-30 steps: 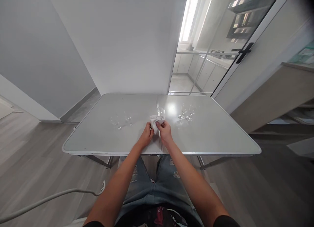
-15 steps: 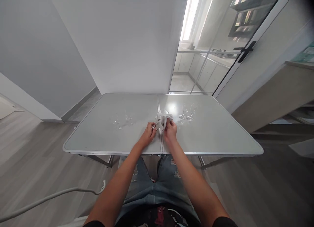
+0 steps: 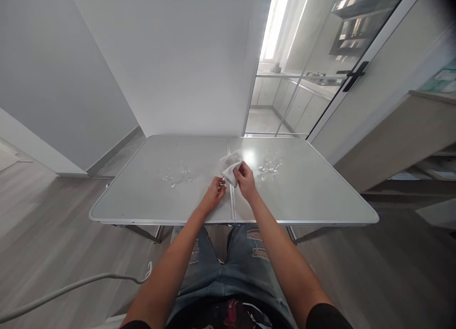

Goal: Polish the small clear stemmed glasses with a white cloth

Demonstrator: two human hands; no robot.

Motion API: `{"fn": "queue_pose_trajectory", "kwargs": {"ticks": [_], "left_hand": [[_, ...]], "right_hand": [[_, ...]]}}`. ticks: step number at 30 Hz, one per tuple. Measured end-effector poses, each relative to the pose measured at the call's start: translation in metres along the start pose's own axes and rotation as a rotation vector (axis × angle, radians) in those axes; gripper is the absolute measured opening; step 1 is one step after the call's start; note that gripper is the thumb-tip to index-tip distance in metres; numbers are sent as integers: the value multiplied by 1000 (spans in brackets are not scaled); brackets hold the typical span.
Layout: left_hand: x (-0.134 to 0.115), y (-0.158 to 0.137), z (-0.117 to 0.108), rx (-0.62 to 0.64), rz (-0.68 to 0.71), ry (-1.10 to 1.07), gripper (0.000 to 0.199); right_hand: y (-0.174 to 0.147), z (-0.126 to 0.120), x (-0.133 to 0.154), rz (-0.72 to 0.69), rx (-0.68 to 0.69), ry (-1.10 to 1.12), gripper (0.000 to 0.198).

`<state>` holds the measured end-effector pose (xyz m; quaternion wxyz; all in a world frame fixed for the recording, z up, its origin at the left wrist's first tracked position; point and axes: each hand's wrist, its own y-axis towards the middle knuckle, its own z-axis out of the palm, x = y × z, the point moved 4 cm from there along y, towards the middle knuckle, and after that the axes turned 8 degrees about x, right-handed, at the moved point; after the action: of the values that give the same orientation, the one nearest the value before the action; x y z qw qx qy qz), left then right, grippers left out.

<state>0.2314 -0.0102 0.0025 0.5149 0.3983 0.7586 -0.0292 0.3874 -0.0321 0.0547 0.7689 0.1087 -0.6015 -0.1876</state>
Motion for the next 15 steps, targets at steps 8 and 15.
{"fn": "queue_pose_trajectory", "kwargs": {"ticks": [8,15], "left_hand": [[17,-3,-17,-280,1,55,14],[2,-7,-24,-388,-29,60,11]], "right_hand": [[-19,40,-24,-1,-27,-53,31],[-17,13,-50,114,-310,280,36]]}}
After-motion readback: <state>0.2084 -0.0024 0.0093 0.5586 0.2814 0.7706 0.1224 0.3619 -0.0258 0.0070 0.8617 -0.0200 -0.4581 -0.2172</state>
